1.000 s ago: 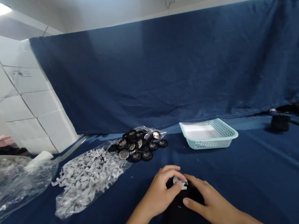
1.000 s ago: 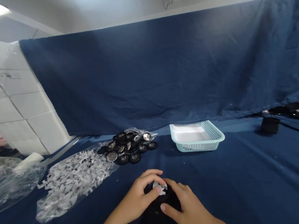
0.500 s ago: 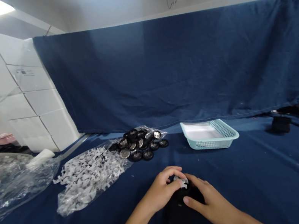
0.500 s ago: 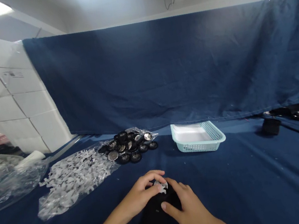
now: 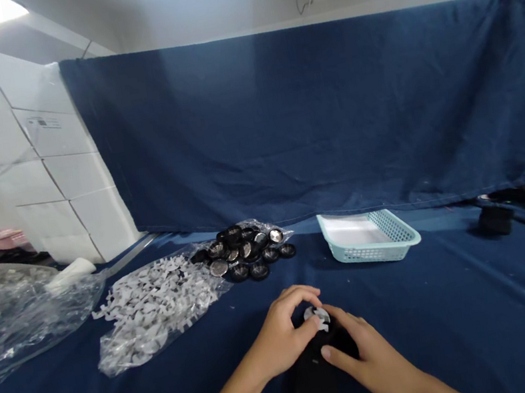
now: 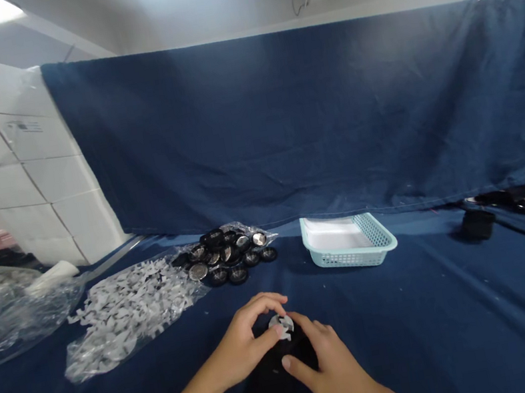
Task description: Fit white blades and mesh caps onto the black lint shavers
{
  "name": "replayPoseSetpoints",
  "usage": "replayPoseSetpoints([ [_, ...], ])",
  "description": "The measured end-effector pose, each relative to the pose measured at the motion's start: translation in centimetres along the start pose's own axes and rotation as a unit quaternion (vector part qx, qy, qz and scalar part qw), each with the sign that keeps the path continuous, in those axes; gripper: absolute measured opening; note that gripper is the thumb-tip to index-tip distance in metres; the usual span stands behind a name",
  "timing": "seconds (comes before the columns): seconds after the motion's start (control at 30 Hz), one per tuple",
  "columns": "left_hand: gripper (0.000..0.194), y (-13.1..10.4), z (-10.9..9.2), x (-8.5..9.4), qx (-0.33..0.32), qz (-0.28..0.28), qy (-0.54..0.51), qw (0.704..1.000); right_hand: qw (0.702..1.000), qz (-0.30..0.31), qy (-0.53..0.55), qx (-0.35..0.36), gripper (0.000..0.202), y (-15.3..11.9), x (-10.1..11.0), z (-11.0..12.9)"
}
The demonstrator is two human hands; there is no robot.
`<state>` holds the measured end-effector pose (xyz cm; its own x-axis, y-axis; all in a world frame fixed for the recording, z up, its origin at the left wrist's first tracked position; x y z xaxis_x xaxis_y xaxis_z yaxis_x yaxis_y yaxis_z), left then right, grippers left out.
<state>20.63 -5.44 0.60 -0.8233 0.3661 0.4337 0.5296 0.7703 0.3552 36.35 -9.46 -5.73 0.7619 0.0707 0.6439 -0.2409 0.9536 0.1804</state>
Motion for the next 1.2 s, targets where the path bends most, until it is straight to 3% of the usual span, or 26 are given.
replayPoseSetpoints([
  [0.23, 0.007, -0.2, -1.1, 0.0, -0.087, 0.022, 0.141, 0.986, 1.0, 0.003, -0.007, 0.006, 0.055, 0.1, 0.0, 0.2],
  [0.5, 0.019, -0.6, -2.0, 0.4, -0.13, 0.056, 0.246, 0.959, 1.0, 0.004, -0.016, -0.004, 0.056, -0.1, 0.0, 0.0],
  [0.67, 0.026, -0.4, -2.2, 0.2, -0.129, 0.076, 0.287, 0.946, 1.0, 0.004, -0.018, -0.007, 0.057, 0.1, 0.1, 0.1],
  [1.2, 0.02, 1.6, -3.1, 0.3, -0.077, 0.153, 0.36, 0.917, 0.999, -0.004, -0.035, -0.011, 0.057, 0.3, -0.2, 0.3],
])
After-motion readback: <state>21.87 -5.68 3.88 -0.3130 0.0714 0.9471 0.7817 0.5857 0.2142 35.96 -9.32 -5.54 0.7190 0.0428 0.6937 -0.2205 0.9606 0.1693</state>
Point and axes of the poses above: each hand's wrist, its own y-axis towards the middle knuckle, its own x-axis out of the back of the hand, z = x × y, the point moved 4 cm from there along y, towards the middle knuckle, and after that the axes turned 3 degrees about -y, right-handed, at the moved point
